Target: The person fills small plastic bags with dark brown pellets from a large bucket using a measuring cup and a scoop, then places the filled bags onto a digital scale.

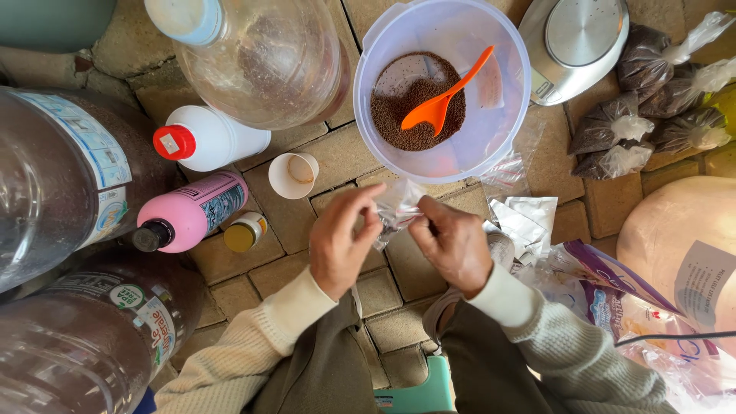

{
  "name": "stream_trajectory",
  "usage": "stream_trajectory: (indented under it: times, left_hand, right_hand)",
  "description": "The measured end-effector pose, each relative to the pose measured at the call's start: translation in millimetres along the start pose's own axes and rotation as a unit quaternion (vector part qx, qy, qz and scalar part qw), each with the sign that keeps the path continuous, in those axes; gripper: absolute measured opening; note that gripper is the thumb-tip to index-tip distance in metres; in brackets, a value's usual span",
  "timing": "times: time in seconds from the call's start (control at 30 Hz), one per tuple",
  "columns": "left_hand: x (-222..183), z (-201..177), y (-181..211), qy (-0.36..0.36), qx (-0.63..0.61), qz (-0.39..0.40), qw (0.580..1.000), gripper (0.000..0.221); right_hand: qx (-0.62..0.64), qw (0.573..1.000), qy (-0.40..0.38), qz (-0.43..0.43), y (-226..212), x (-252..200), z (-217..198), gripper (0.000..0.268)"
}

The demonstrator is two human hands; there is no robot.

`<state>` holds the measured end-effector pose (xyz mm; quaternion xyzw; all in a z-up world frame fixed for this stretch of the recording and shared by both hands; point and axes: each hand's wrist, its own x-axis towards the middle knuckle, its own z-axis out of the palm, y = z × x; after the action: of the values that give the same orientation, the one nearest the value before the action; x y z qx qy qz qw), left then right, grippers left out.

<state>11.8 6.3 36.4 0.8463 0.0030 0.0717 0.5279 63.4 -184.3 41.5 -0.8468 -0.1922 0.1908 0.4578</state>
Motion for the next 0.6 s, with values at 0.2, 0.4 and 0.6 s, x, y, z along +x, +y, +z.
stream_trajectory:
  times: [0.2,0.4,0.6]
  left_hand:
    - [59.0,-13.7,52.2,0.004,0.022,0.03,0.999,0.033]
    - [93.0,14.0,38.7,0.006,0.036,0.135,0.99,0.037]
    - [124.1,38.0,1.3,0.036,-0.338,-0.18,0.923,0.019]
  right_hand:
    - [-0.094,0.989,0.112,-0.019,-24.9,12.0,-33.4,0.012]
    - [0.013,0.975,0.219,-0.021,-19.1,48.0,-43.9,0.009]
    - [0.022,0.942,0.324,-0.082,-12.1,83.3,-53.9,0.012]
